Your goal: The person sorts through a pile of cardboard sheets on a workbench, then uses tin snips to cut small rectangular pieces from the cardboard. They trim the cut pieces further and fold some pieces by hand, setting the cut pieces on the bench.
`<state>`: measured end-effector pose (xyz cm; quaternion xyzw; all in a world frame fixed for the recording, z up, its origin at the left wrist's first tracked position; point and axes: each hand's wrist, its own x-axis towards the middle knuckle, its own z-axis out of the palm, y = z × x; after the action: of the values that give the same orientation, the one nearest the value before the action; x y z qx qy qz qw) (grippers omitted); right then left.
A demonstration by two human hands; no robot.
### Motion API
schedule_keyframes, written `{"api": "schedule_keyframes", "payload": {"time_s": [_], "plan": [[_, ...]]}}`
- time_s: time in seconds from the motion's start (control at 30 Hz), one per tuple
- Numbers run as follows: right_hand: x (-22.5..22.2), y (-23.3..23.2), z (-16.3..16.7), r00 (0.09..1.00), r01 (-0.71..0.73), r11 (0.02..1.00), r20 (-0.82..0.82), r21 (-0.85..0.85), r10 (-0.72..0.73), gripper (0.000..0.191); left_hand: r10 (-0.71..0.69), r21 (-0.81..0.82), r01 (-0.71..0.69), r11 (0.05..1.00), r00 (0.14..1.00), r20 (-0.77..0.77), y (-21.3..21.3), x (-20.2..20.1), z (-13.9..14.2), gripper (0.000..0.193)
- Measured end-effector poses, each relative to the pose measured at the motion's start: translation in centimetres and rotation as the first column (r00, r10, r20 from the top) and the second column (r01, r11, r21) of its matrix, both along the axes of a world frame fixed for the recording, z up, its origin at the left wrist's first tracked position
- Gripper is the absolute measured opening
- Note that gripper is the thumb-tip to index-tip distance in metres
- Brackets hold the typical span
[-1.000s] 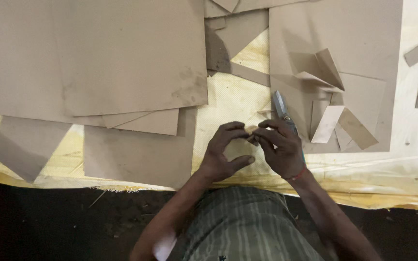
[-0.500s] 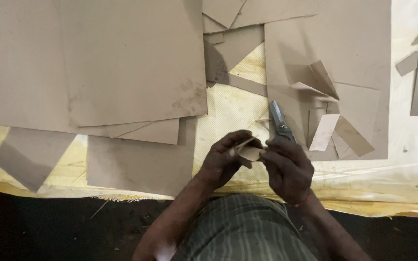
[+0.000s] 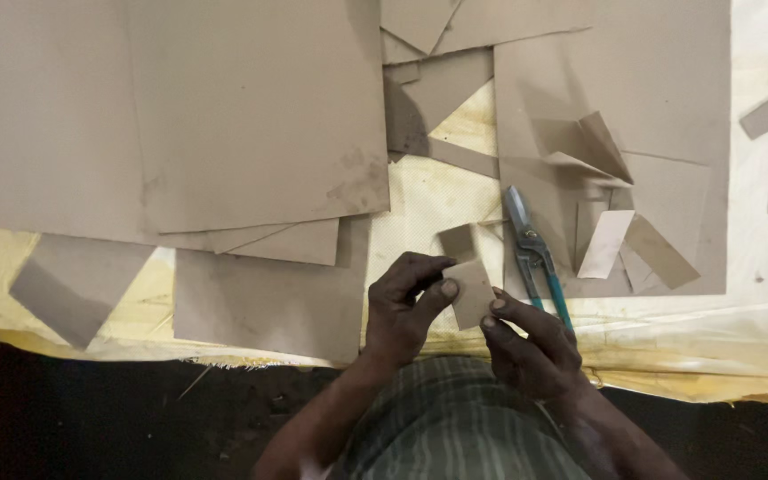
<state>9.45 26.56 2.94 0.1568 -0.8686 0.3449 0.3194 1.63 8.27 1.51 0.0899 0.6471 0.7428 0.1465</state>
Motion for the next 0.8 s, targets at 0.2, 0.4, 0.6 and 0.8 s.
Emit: {"api": "schedule_keyframes", "payload": {"time_s": [0.2, 0.4, 0.6, 0.8], "plan": [[-0.4, -0.4, 0.8, 0.973, 0.056, 0.995, 0.227, -0.085, -0.035, 0.029, 0.006, -0.194, -0.043, 0.980, 0.983, -0.185, -0.1, -0.8, 1.0, 0.013], [-1.5, 0.2, 1.1, 0.935, 0.074, 0.987, 0.354, -0.146, -0.018, 0.022, -0.096, -0.261, -0.072, 0.963, 0.811, -0.577, 0.0, 0.3, 0.9, 0.017], [-1.8, 0.3, 1.7, 0.994, -0.072, 0.997, 0.082, -0.036, 0.074, 0.007, -0.474, -0.033, 0.492, 0.870, 0.852, 0.223, -1.4, 0.0, -0.2, 0.050], [-1.3, 0.8, 0.9, 0.989, -0.115, 0.991, 0.096, 0.062, 0.109, 0.010, -0.503, 0.427, 0.331, 0.841, 0.768, 0.396, -1.4, 0.2, -2.1, 0.049]]}}
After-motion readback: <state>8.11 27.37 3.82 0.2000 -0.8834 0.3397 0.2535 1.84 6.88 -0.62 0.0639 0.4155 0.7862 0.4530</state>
